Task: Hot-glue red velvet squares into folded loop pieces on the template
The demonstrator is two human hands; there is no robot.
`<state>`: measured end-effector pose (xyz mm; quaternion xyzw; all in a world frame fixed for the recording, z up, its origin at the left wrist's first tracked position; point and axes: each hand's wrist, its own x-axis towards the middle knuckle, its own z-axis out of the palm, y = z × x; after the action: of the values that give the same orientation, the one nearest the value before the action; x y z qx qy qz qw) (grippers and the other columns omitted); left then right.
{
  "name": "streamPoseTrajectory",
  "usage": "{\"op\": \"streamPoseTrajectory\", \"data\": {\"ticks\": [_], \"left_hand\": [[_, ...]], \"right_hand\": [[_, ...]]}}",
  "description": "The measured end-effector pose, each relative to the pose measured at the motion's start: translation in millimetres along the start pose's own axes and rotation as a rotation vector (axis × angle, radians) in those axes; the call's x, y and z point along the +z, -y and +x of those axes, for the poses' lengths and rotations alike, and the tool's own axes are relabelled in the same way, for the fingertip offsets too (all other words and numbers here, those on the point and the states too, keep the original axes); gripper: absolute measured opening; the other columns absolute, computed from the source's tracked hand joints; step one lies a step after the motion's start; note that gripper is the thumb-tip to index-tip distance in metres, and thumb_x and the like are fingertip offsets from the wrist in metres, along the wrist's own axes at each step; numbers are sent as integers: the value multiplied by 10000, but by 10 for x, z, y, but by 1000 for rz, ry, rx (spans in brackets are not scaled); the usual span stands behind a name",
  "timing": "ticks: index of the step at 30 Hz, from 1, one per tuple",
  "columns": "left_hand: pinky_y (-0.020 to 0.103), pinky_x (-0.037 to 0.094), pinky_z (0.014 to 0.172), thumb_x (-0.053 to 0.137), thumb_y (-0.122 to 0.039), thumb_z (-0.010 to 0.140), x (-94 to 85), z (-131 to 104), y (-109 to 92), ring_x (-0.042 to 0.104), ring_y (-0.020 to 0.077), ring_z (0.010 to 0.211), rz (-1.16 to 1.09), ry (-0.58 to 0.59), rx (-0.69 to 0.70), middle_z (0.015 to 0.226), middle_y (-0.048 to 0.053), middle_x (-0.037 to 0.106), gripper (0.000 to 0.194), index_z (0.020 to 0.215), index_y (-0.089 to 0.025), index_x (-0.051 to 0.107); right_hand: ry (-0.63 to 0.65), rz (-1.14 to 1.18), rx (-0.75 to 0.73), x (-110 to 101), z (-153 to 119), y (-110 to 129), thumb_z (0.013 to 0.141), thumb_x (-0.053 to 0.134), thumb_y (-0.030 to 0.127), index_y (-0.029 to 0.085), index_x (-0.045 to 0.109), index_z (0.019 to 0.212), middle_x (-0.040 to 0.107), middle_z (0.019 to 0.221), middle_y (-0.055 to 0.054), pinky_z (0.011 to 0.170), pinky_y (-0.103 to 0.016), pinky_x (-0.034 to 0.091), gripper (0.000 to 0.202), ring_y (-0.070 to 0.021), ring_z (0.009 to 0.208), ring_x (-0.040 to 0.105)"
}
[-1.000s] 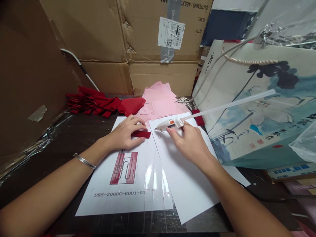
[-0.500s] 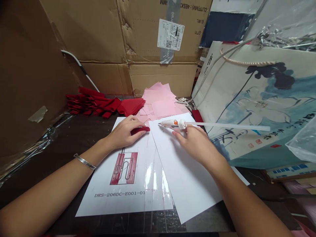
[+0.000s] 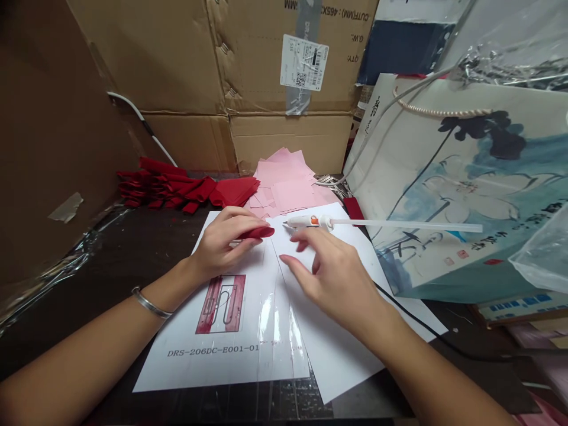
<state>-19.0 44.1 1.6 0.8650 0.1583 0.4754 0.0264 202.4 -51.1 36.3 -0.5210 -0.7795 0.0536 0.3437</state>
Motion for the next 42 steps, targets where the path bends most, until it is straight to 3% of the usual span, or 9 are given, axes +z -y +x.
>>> {"op": "streamPoseTrajectory", "data": {"ticks": [5, 10, 14, 18, 27, 32, 42], "left_hand": [[343, 562, 827, 598, -208, 915, 32, 14, -146, 622, 207, 1018, -31, -67, 107, 984, 69, 737, 306, 1219, -191, 626], [359, 587, 839, 574, -225, 936, 43, 33, -219, 646, 225, 1076, -69, -55, 212, 1026, 85, 733, 336, 1267, -172, 591], [375, 586, 859, 621, -188, 901, 64, 45, -216, 633, 242, 1123, -57, -28, 248, 1044, 94, 736, 387, 1284, -160, 572], [350, 584, 807, 707, -200, 839, 81, 46, -228, 646, 218, 1035, -15, -69, 228, 1067, 92, 740, 461, 1279, -175, 570], [263, 574, 638, 690, -100, 820, 99, 26, -256, 681, 149, 770, -88, -91, 190, 1013, 88, 761, 336, 1140, -174, 617], [265, 586, 646, 675, -37, 801, 112, 26, -279, 730, 164, 798, -137, -77, 175, 1014, 116, 759, 336, 1110, -157, 624], [249, 620, 671, 679, -2, 755, 168, 24, -463, 751, 183, 790, -313, -144, -94, 957, 102, 770, 253, 962, -142, 716]], "right_hand": [[-87, 305, -162, 169, 42, -59, 829, 684, 169, 185, 605, 1056, 654, 930, -29, 532, -279, 460, 241, -52, 452, 432], [-148, 410, -317, 184, 49, -41, 814, 645, 65, 162, 638, 1031, 658, 960, -76, 467, -233, 445, 238, -96, 604, 548], [-177, 402, -405, 183, 46, -42, 799, 605, -7, 134, 667, 980, 697, 917, -101, 516, -226, 488, 238, -149, 785, 638], [-229, 365, -443, 180, 53, -58, 789, 626, -17, 114, 673, 944, 710, 893, -110, 544, -216, 516, 208, -136, 766, 652], [-243, 335, -449, 172, 61, -75, 786, 621, -11, 128, 675, 925, 716, 866, -107, 603, -267, 565, 204, -165, 787, 674], [-237, 371, -443, 184, 66, -76, 790, 609, -5, 118, 678, 938, 704, 870, -116, 543, -250, 538, 205, -162, 769, 665], [-195, 411, -367, 162, 65, -105, 813, 593, 30, 146, 697, 909, 714, 848, -100, 503, -260, 500, 184, -164, 723, 656]]}}
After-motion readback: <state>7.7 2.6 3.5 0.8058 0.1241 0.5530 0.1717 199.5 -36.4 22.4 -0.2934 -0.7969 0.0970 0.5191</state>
